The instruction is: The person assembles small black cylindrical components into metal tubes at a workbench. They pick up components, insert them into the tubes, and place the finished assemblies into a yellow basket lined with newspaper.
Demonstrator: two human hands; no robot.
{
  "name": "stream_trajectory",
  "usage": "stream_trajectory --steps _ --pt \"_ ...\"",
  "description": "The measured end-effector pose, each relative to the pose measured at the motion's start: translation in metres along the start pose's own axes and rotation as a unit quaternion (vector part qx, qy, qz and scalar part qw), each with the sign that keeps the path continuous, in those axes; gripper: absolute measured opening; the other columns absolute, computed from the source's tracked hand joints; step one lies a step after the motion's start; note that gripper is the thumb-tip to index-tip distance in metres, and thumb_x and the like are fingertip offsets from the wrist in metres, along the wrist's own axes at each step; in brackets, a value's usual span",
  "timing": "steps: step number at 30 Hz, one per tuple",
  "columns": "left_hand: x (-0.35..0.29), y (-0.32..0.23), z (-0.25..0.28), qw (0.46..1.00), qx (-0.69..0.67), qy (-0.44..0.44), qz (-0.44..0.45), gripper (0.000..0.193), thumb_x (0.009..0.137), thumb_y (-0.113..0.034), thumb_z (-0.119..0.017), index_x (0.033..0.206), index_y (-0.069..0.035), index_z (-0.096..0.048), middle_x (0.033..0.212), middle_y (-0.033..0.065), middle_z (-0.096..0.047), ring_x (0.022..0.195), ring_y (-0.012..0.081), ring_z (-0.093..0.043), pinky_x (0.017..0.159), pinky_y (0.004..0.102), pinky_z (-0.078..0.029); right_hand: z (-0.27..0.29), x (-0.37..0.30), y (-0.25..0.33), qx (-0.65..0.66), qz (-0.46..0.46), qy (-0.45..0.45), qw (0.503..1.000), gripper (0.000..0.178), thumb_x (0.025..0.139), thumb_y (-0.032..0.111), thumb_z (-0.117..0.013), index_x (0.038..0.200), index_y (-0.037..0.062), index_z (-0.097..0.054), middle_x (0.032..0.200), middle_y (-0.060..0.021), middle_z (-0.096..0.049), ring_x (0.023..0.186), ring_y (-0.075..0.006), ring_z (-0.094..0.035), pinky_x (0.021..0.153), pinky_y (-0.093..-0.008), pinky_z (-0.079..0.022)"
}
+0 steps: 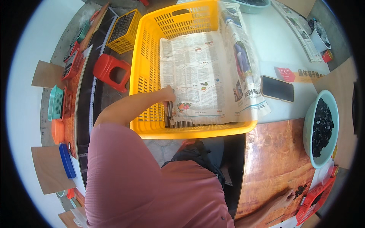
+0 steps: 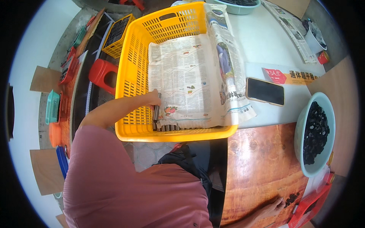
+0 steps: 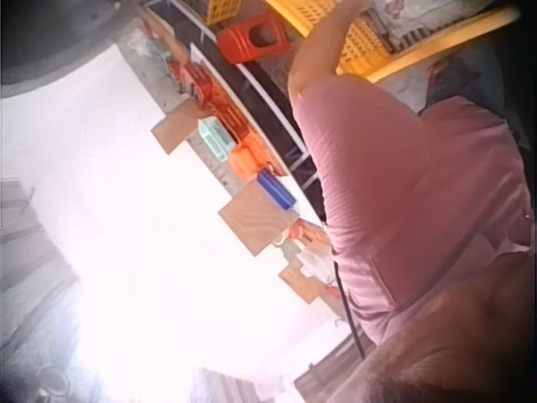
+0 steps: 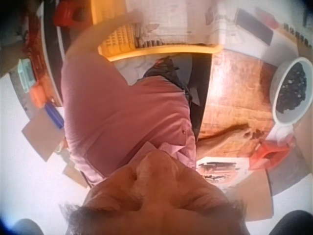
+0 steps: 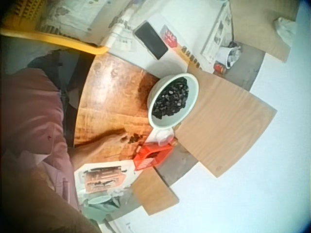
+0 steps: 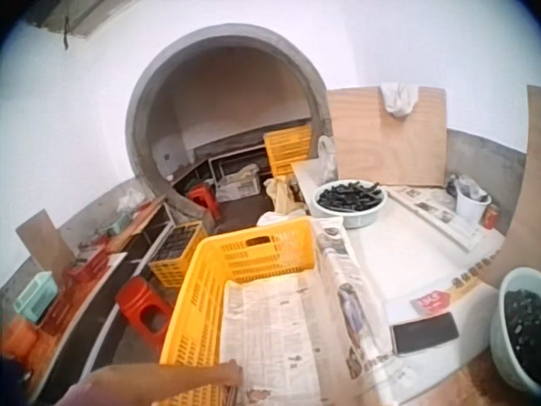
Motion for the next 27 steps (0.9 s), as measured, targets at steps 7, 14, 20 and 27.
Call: stream_trajectory --steps 7,14,20,27 --pt "0.010 0.022 -0.005 0.999 -0.035 -0.021 0.005 0.079 0.082 -0.010 -0.074 0.140 0.015 -0.028 0.115 0.0356 -0.063 0.080 0.0382 -0.075 0.059 0.0412 -0.064 0.002 -0.004 -0.001 0.023 -0.016 -0.002 1.000 0.031 0.105 0.021 -0.061 0.106 -0.0095 -0.063 0.097 -0.0110 -0.063 0.089 -0.0198 -0.055 0.083 -0.0319 -0.048" --pt "0.019 0.037 -0.017 0.999 0.031 0.006 0.018 0.079 0.078 -0.006 -0.080 0.137 0.018 -0.033 0.107 0.0336 -0.067 0.074 0.0332 -0.076 0.058 0.0386 -0.063 0.001 -0.006 0.011 0.016 -0.011 -0.011 1.000 0.032 0.104 0.023 -0.063 0.106 -0.0090 -0.063 0.095 -0.0099 -0.063 0.087 -0.0186 -0.053 0.081 -0.0314 -0.047" --pt "0.012 0.035 -0.019 0.984 0.171 0.049 -0.005 0.076 0.073 -0.008 -0.086 0.131 0.017 -0.044 0.105 0.0296 -0.070 0.072 0.0306 -0.076 0.056 0.0377 -0.062 0.000 -0.006 0.015 -0.005 -0.008 -0.004 1.000 0.033 0.104 0.024 -0.063 0.104 -0.0083 -0.063 0.094 -0.0097 -0.063 0.086 -0.0198 -0.053 0.083 -0.0327 -0.046" --pt "0.008 0.023 -0.028 0.927 0.344 -0.026 -0.147 0.044 0.071 -0.010 -0.086 0.107 0.008 -0.071 0.102 0.0243 -0.073 0.085 0.0347 -0.075 0.068 0.0433 -0.061 0.001 -0.001 0.001 0.018 -0.002 0.020 1.000 0.032 0.104 0.025 -0.062 0.100 -0.0068 -0.062 0.088 -0.0086 -0.059 0.082 -0.0189 -0.049 0.077 -0.0326 -0.044"
Point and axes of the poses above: each hand's wrist, its own x-axis towards the middle knuckle, its own z-axis out of the back of the hand, y = z × x, the point moved 6 cm from there along x, towards the middle knuckle
